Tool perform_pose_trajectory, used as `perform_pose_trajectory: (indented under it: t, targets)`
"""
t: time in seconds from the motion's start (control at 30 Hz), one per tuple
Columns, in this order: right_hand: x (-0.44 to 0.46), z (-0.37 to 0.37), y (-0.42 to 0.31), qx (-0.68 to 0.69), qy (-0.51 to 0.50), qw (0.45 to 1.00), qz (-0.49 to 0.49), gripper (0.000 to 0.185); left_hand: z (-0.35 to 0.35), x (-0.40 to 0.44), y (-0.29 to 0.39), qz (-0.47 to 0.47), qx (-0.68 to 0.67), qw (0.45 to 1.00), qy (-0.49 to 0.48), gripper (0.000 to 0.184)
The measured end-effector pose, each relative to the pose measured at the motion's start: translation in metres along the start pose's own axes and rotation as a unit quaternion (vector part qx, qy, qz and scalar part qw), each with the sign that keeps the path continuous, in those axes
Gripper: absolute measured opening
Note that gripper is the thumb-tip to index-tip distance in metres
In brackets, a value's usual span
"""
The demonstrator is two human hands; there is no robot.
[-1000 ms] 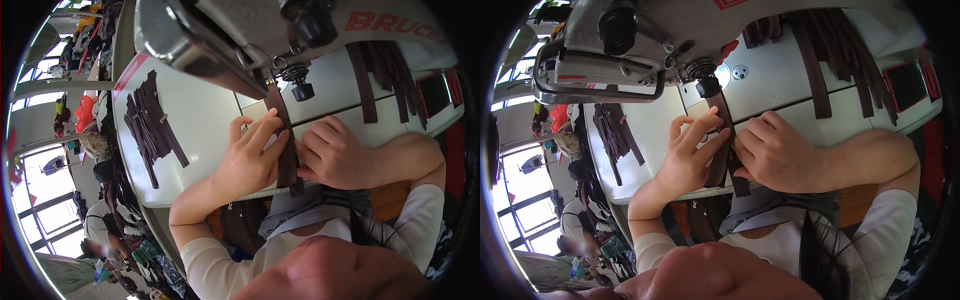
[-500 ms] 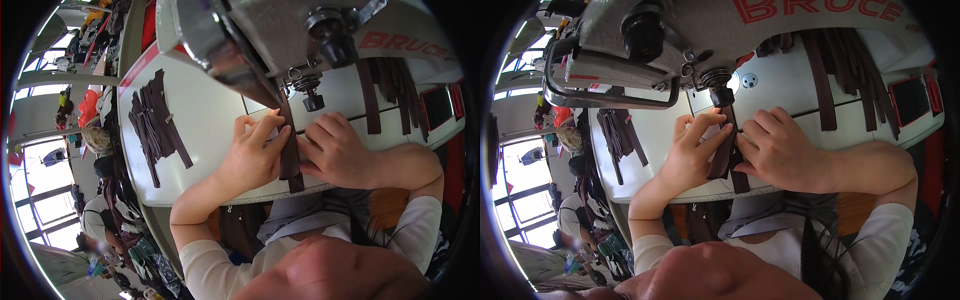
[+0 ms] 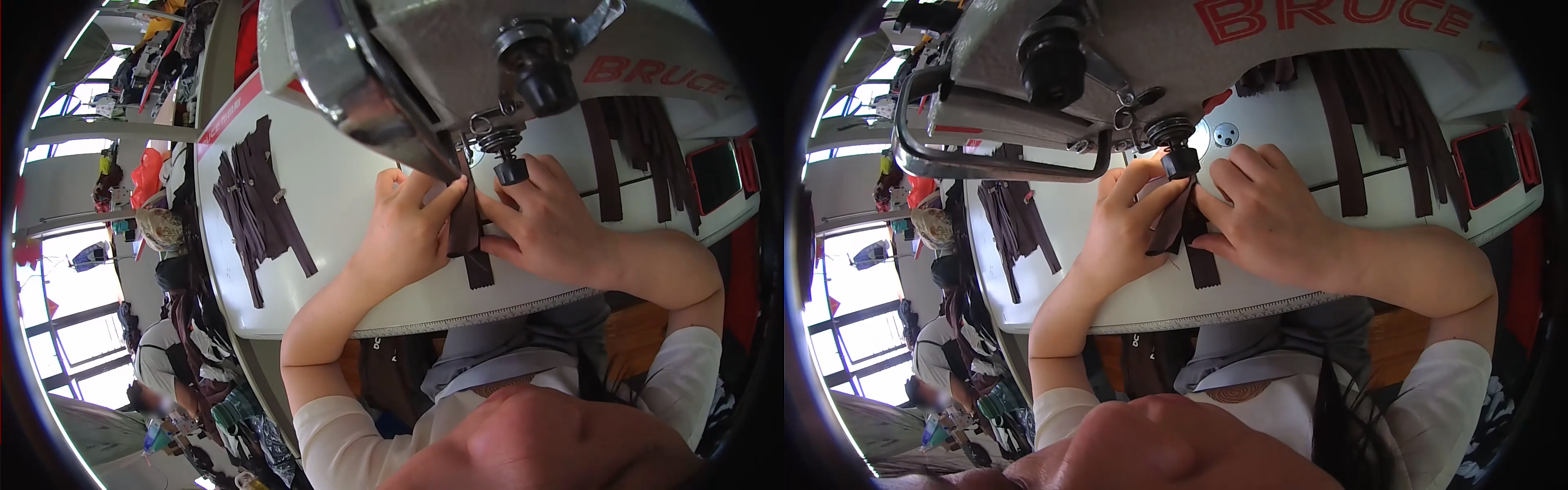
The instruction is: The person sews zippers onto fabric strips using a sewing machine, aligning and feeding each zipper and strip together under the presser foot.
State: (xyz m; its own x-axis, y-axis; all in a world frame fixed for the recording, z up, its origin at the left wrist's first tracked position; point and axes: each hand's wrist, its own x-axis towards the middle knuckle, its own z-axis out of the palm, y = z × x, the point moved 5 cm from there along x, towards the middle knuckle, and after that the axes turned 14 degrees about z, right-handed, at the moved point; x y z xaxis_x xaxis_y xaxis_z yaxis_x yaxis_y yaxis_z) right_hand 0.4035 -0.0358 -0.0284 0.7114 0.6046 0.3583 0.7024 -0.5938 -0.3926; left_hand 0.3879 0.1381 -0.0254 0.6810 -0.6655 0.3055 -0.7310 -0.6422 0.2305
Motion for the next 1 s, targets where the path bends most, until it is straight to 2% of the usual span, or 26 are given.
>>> perform_pose_trajectory:
  t: [0.17, 0.6, 0.83, 1.0]
  targets:
    - [0.007, 0.002, 0.005, -0.008, 0.018, 1.000, 0.006, 0.044, 0.003, 0.001, -0.012, 0.011, 0.002, 1.000, 0.029, 0.077]
    - [0.015, 0.010, 0.012, -0.024, 0.049, 0.998, 0.024, 0.038, 0.014, -0.009, -0.042, -0.053, -0.061, 0.997, -0.012, 0.094]
    - [0.013, 0.012, 0.012, -0.021, 0.060, 0.998, 0.024, 0.042, 0.008, -0.001, -0.032, 0.027, 0.010, 0.998, 0.058, 0.084]
    - [0.012, 0.016, 0.015, -0.008, 0.067, 0.997, 0.036, 0.044, 0.009, 0.005, -0.030, 0.019, -0.010, 0.996, 0.089, 0.071]
